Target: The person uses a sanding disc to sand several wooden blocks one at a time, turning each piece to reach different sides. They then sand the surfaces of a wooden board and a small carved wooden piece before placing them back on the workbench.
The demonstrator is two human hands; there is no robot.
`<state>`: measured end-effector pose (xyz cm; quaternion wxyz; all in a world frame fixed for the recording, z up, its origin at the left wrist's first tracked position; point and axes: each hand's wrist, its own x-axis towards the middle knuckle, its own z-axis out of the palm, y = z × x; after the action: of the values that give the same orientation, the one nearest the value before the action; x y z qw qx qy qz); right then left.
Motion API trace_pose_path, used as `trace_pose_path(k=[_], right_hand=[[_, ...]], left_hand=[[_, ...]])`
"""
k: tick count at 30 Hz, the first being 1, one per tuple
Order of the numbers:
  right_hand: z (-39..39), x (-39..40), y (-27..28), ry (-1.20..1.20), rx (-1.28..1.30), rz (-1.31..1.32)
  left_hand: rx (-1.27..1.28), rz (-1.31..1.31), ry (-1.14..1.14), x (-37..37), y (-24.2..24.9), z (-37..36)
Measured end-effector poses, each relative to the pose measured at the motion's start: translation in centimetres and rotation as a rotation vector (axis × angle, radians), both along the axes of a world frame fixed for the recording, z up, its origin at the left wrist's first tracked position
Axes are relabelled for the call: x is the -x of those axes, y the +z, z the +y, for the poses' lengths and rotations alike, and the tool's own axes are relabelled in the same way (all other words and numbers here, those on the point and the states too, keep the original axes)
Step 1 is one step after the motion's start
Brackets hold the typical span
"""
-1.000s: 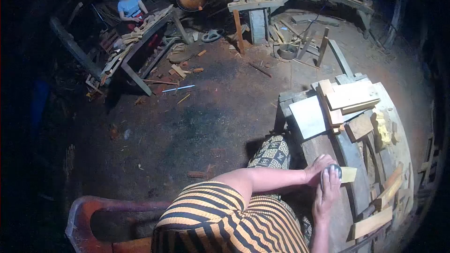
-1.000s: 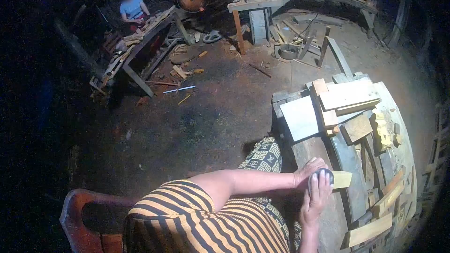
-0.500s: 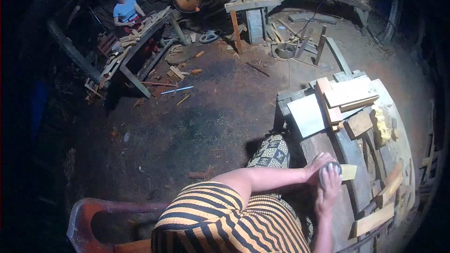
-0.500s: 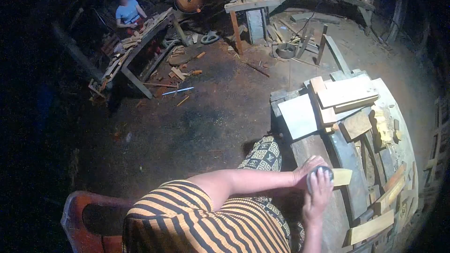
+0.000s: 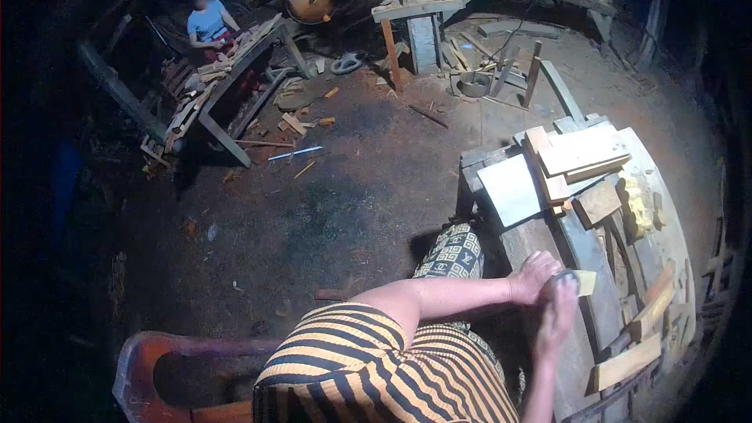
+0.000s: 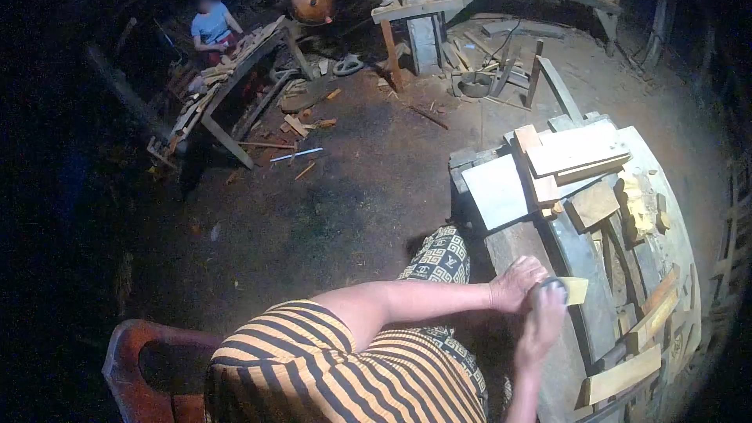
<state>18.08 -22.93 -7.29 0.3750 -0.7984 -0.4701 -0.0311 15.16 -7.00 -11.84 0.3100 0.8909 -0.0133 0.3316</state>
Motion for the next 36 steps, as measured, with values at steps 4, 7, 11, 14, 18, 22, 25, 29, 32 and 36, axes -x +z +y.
trace_pose_path(k=[4, 7, 11, 14, 18, 22, 25, 29, 32, 36], right_hand=[[-0.4, -5.5, -2.2, -0.211, -0.24, 0.324], [-0.4, -2.4, -1.1, -0.115, -0.13, 0.226], [-0.1, 1.5, 1.2, 0.143, -0.004, -0.095], [0.1, -3.0, 0.1, -0.064, -0.024, 0.047], [-0.2, -7.3, -2.3, -0.192, -0.171, 0.273], [0.5, 1.0, 0.5, -0.019, -0.005, -0.006], [0.4, 1.8, 1.6, 0.088, 0.039, -0.1], [0.7, -4.7, -0.5, -0.063, 0.028, -0.004], [0.2, -7.5, -2.1, -0.203, -0.095, 0.151], [-0.4, -0.7, -0.6, -0.069, -0.03, 0.024]], left_hand=[[0.065, -0.026, -0.026, 0.0, 0.1, -0.2], [0.057, -0.023, -0.014, 0.0, 0.3, 0.0], [0.015, -0.011, 0.0, -0.9, -2.0, 0.0], [0.07, -0.028, -0.009, 0.1, 0.6, -0.1], [0.059, 0.002, -0.014, 0.0, 0.2, -0.1], [0.022, -0.027, 0.024, -0.3, -0.6, -0.2], [-0.035, -0.003, -0.005, -0.8, -1.5, 0.1], [0.038, -0.018, 0.007, 0.1, 0.4, -0.1], [0.056, -0.008, -0.057, 0.4, 1.1, 0.0], [0.028, -0.031, -0.011, -0.1, 0.1, -0.1]])
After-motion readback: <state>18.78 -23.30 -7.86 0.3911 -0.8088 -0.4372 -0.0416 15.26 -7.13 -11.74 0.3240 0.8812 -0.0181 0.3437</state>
